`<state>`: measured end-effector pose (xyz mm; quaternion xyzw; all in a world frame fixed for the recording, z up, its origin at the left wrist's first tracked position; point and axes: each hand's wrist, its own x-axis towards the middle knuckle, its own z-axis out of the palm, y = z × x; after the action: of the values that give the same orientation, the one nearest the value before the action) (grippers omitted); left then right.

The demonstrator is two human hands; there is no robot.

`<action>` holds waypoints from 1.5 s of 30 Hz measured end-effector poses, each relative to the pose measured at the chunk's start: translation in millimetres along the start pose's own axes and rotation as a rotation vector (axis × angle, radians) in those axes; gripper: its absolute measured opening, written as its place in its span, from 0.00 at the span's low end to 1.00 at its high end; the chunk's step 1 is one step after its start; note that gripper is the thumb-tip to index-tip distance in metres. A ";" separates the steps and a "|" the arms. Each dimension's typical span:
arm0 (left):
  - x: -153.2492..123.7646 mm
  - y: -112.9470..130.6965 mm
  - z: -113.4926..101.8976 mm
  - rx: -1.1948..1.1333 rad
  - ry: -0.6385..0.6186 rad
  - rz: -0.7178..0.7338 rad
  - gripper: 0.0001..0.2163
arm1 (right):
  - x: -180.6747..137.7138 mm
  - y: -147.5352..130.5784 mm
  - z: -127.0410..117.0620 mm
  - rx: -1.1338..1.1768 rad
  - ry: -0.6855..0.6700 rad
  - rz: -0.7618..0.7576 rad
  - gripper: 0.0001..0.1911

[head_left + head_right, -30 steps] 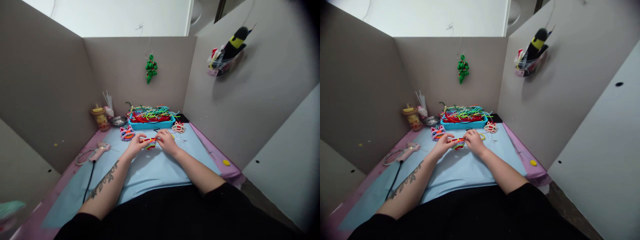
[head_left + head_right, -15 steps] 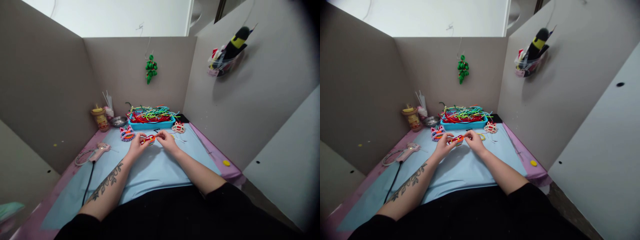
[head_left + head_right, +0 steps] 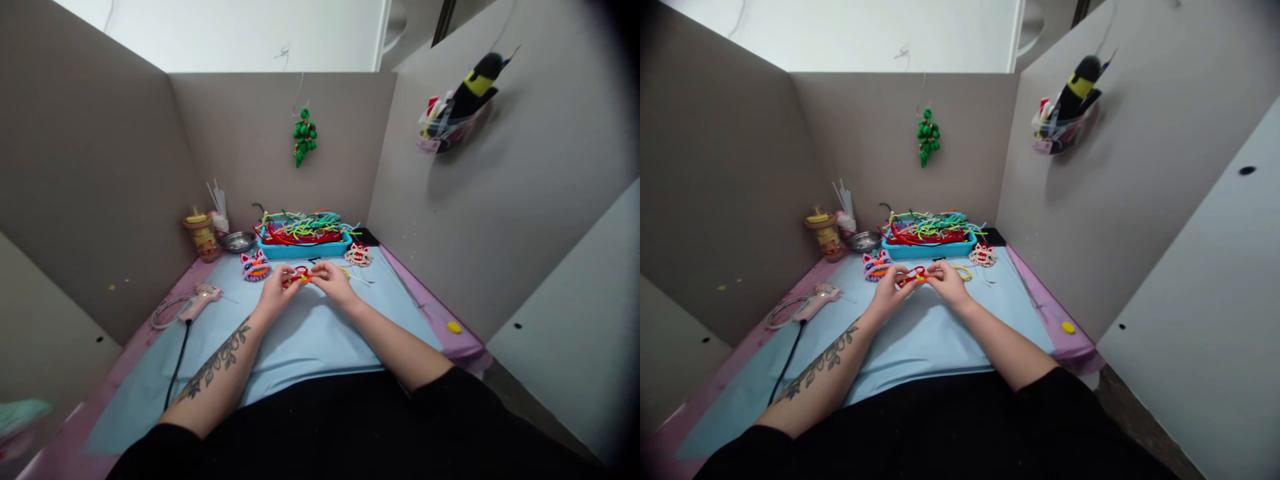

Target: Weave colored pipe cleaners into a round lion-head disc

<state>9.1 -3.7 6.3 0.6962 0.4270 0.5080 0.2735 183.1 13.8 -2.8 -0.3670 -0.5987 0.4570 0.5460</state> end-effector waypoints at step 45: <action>0.9 3.3 0.4 -0.017 -0.032 0.005 0.14 | 5.8 9.8 -6.1 -0.126 -0.041 -0.101 0.10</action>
<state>10.6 -4.5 9.3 0.7031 0.4165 0.5009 0.2849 187.8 23.2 -10.3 -0.3607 -0.6551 0.3976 0.5317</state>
